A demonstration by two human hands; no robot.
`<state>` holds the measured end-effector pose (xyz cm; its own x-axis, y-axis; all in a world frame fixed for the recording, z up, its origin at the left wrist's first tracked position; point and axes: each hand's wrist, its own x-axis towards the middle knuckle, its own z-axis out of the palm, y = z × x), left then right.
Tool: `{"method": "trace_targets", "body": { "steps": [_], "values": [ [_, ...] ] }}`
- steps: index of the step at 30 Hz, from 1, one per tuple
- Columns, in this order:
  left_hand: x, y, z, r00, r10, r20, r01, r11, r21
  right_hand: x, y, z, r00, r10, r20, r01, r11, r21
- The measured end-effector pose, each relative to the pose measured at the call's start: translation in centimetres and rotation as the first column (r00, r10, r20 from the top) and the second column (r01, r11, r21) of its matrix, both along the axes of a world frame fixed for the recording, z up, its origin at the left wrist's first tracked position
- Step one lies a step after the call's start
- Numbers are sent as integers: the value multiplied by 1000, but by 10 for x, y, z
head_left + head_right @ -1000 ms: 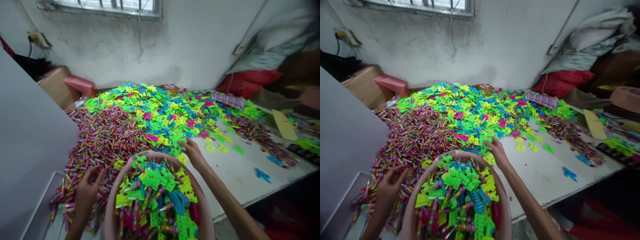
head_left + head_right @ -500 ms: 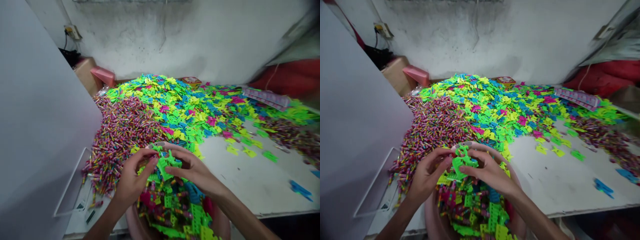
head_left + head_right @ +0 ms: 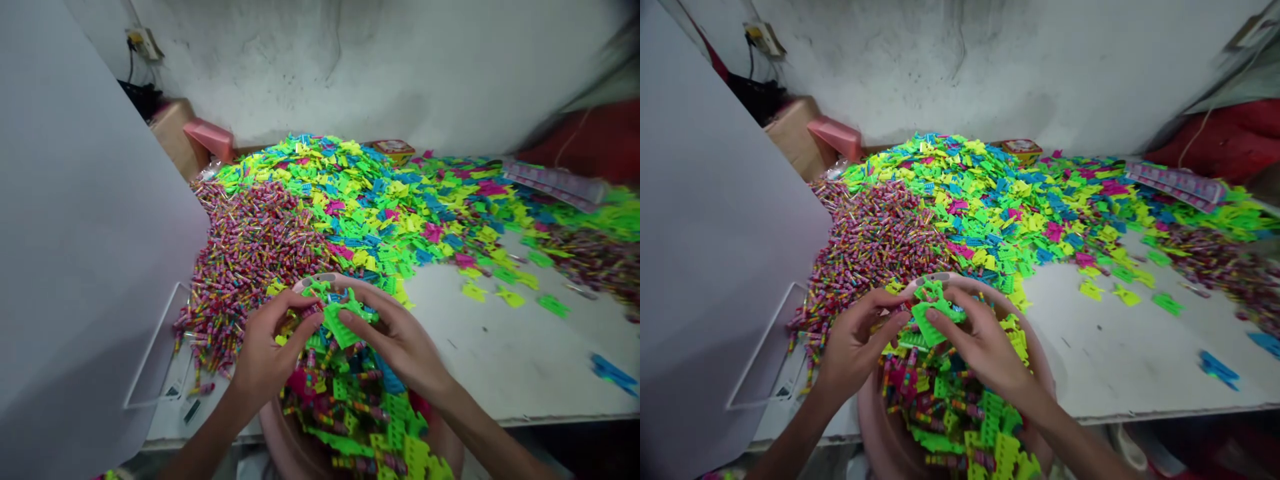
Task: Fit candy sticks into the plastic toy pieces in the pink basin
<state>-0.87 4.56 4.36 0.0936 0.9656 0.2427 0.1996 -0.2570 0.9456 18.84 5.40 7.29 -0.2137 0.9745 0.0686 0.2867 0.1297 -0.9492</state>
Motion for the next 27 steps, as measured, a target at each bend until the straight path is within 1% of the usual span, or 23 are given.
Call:
{"method": "trace_targets", "body": {
  "steps": [3, 5, 9, 11, 13, 15, 17, 18, 19, 21, 22, 23, 24, 27],
  "values": [
    [1, 1, 2, 1000, 3, -12, -3, 998, 58, 0, -2, -2, 998, -25, 53, 22, 998, 52],
    [1, 2, 3, 1000, -10, -25, 12, 997, 72, 0, -5, -4, 995, -48, 92, 39, 994, 100],
    [-2, 1, 3, 997, -39, -59, 41, 998, 37, -4, -12, -14, 990, -91, 110, 71, 983, 167],
    [-4, 1, 2, 994, -77, -80, 77, 997, 1, -7, -16, -22, 986, -120, 114, 97, 978, 187],
    [-5, 1, 1, 989, -98, -110, 98, 995, 1, -9, -18, -28, 982, -152, 114, 123, 965, 230],
    [-6, 3, 0, 984, -83, -155, 93, 994, 59, -11, -16, -31, 981, -167, 104, 138, 961, 240],
    [-5, 4, 0, 964, -36, -262, 85, 980, 180, -12, -12, -31, 984, -164, 73, 149, 971, 186],
    [-4, 4, 0, 935, 7, -354, 88, 964, 250, -13, -10, -30, 986, -158, 58, 149, 978, 144],
    [-2, 3, -1, 887, 74, -457, 89, 942, 324, -14, -8, -29, 986, -159, 41, 154, 982, 109],
    [3, -1, -4, 744, 234, -625, 94, 891, 444, -15, -5, -28, 984, -178, 8, 177, 982, 62],
    [6, -3, -7, 679, 294, -673, 96, 873, 477, -15, -6, -29, 982, -190, -1, 190, 981, 38],
    [8, -6, -9, 632, 333, -700, 95, 863, 496, -16, -7, -30, 978, -208, -8, 208, 978, 19],
    [11, -8, -11, 606, 350, -714, 96, 859, 502, -17, -8, -32, 975, -220, -8, 220, 976, -4],
    [12, -9, -14, 586, 342, -734, 129, 856, 501, -19, -13, -37, 968, -250, -14, 249, 967, -54]
  ]
}}
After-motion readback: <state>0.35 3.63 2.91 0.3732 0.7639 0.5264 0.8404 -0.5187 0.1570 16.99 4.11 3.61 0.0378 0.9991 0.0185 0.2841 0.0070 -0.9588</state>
